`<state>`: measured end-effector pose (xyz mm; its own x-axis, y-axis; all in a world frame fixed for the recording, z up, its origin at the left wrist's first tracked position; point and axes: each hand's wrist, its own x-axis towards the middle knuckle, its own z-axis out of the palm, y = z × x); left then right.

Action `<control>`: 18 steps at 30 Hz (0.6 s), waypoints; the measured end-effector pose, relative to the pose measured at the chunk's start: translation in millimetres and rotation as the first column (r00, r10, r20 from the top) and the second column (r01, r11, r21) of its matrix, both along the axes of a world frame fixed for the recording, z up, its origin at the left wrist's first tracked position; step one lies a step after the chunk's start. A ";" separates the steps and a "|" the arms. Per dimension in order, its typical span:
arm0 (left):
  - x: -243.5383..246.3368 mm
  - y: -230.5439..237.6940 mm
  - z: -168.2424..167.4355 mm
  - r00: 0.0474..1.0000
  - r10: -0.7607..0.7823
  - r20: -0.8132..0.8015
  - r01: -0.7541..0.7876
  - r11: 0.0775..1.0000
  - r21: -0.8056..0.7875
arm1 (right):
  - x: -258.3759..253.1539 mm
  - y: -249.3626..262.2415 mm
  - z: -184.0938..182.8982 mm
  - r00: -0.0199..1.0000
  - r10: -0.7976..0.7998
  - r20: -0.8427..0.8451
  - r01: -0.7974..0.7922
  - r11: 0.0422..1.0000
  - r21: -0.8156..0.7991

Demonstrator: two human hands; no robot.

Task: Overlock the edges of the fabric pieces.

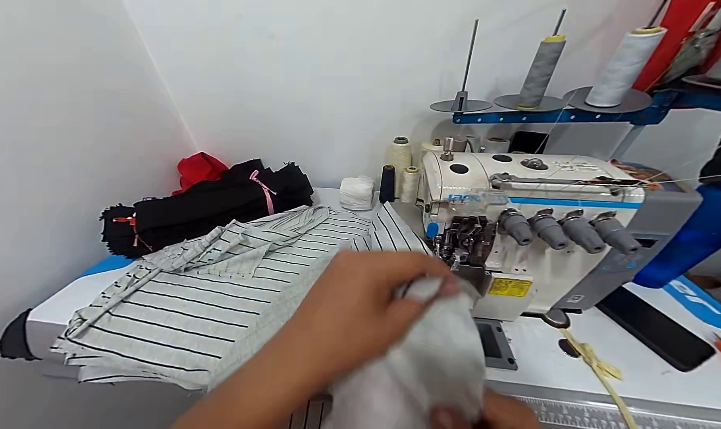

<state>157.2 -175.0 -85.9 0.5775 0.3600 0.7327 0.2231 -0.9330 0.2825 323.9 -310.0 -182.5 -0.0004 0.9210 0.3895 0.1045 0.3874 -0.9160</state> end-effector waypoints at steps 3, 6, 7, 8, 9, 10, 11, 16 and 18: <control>32.9 65.1 -19.5 0.974 -0.012 -0.227 -0.020 0.990 -0.137 | -4.1 44.2 -37.1 0.922 -0.360 0.143 0.359 0.933 0.033; 47.3 96.5 -37.8 0.940 -0.090 -0.330 0.000 0.965 -0.261 | -2.8 62.5 -55.9 0.857 -0.451 0.250 0.463 0.886 0.012; 48.1 99.3 -39.2 0.939 -0.119 -0.324 0.026 0.961 -0.277 | -2.4 64.2 -54.6 0.851 -0.460 0.254 0.472 0.881 0.015; 47.9 100.1 -38.8 0.936 -0.146 -0.321 0.047 0.954 -0.296 | -2.2 65.7 -53.2 0.852 -0.472 0.227 0.478 0.878 0.034; 46.6 99.9 -37.3 0.928 -0.174 -0.330 0.060 0.943 -0.328 | -1.5 67.0 -52.5 0.861 -0.473 0.185 0.471 0.880 0.058; 44.5 99.2 -35.5 0.918 -0.208 -0.338 0.075 0.928 -0.366 | -0.6 67.3 -51.7 0.877 -0.458 0.144 0.452 0.889 0.079; 41.7 98.0 -33.4 0.911 -0.236 -0.339 0.088 0.912 -0.401 | 0.2 65.5 -50.8 0.896 -0.428 0.120 0.418 0.903 0.100; 27.7 88.3 -25.0 0.898 -0.223 -0.379 0.019 0.881 -0.473 | -4.4 49.6 -51.3 0.948 -0.308 0.086 0.296 0.947 0.122; 27.0 83.8 -25.3 0.906 -0.169 -0.389 -0.032 0.887 -0.460 | -5.1 47.6 -51.7 0.947 -0.313 0.068 0.305 0.946 0.106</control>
<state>184.2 -91.2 -111.2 0.8214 0.5361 0.1949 0.3512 -0.7445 0.5678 318.8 -262.4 -234.3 0.2426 0.8408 0.4839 0.3062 0.4069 -0.8606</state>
